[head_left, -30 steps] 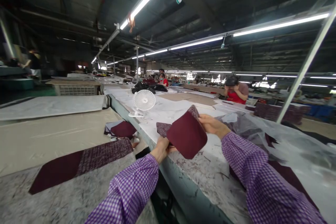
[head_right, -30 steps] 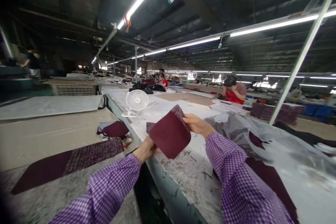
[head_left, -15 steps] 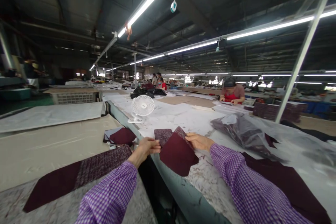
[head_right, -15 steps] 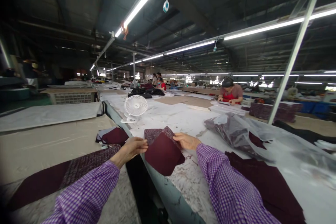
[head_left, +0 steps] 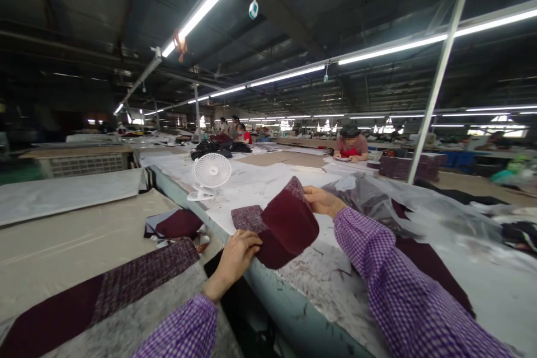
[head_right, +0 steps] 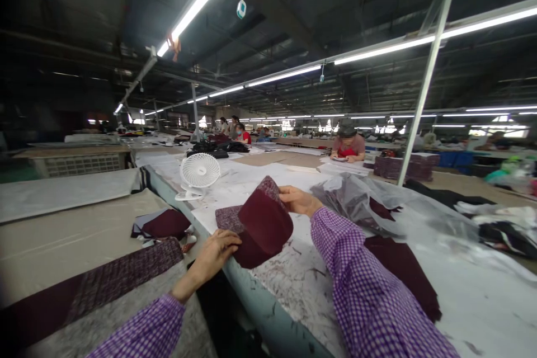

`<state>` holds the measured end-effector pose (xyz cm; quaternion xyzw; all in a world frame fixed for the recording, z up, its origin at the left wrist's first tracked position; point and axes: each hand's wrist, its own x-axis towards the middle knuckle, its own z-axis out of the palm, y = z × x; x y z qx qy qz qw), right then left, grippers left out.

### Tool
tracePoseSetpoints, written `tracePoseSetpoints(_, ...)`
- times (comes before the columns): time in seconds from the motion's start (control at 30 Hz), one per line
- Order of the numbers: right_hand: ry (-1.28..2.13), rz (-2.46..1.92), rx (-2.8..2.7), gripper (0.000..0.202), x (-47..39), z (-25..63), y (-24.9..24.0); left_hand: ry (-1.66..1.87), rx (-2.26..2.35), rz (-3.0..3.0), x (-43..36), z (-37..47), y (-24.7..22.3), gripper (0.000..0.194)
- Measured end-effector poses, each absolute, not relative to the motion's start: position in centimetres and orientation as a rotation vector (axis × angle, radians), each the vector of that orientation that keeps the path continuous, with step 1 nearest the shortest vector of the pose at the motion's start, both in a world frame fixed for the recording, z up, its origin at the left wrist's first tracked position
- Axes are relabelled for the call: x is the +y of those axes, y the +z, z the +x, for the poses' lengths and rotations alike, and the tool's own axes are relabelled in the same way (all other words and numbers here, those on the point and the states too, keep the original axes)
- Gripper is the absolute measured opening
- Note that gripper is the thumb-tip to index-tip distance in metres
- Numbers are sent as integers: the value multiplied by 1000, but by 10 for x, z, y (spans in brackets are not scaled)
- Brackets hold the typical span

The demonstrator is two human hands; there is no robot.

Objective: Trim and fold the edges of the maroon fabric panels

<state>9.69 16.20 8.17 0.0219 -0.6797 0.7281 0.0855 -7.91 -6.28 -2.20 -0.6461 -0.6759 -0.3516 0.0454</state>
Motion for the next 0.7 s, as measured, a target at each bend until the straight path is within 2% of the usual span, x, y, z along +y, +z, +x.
tracePoseSetpoints(0.1, 2177, 128, -2113, 40, 158, 114, 99, -1166, -2034, -1854, -62, -81, -21, 27)
tracePoseSetpoints(0.23, 2144, 123, -2311, 37, 151, 122, 103, -1473, -2019, -1706, -59, -81, -29, 28)
tracePoseSetpoints(0.4, 1970, -233, -2771, 37, 145, 89, 84, -1635, -2023, -1445, -60, -77, -36, 22)
tracePoseSetpoints(0.53, 1707, -397, -2988, 40, 144, 54, 64, -1555, -1817, -1487, -69, -66, -30, 24)
tracePoseSetpoints(0.7, 1487, -420, -3064, 39, 150, 29, 48, -1254, -1691, -1820, -78, -46, -19, 29)
